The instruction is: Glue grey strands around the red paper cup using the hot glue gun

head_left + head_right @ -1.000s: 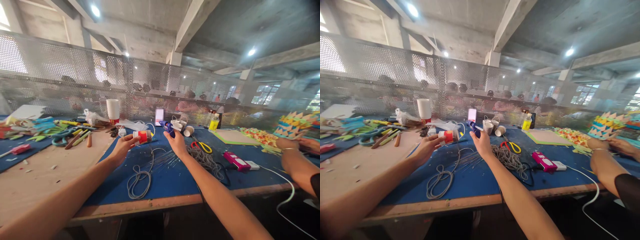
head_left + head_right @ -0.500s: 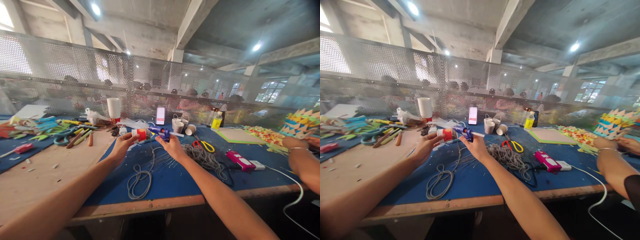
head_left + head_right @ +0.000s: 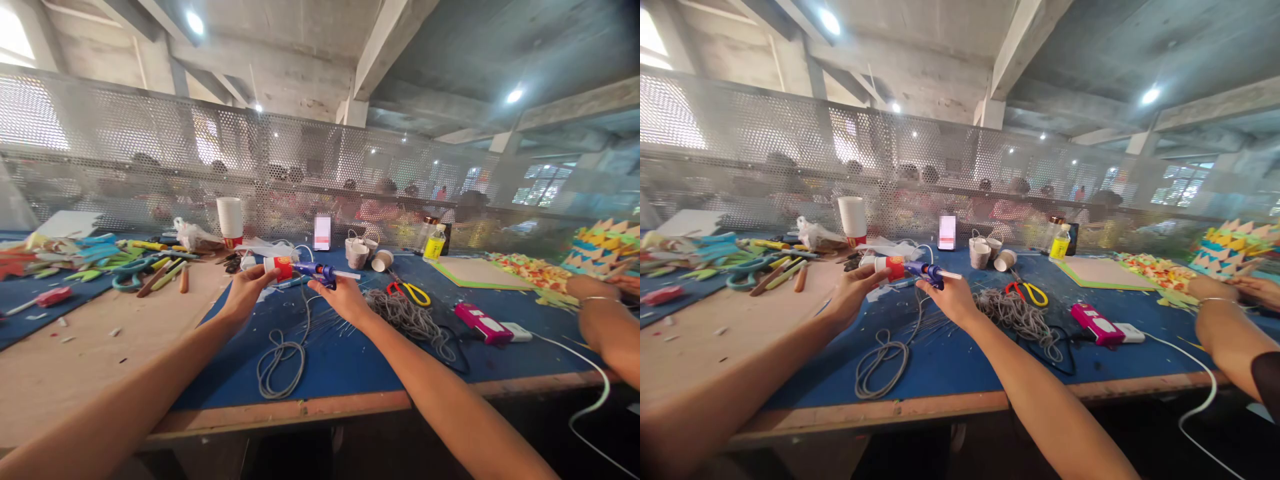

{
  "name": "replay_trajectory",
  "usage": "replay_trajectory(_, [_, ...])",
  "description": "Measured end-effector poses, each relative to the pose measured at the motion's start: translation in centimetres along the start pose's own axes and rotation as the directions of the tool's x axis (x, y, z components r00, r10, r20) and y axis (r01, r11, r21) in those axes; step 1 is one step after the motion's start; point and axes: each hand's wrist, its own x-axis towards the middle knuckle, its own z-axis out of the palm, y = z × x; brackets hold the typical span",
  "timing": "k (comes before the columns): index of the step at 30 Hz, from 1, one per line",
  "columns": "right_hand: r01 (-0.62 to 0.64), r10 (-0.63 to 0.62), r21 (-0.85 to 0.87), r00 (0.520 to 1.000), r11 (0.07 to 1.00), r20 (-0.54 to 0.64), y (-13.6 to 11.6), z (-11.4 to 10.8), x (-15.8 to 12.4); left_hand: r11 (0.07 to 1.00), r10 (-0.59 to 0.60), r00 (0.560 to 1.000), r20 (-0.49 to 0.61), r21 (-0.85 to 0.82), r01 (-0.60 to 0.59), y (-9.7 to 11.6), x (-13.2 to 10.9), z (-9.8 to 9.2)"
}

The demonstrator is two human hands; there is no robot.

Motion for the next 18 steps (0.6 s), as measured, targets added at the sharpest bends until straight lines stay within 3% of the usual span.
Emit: replay_trajectory(18, [0.029, -0.031, -0.066, 0.999, 0.997, -0.025, 0.5, 0.15, 0.11, 1.0, 0.014, 1.0, 0.018, 0.011, -0.014, 0.41, -0.36, 0.22])
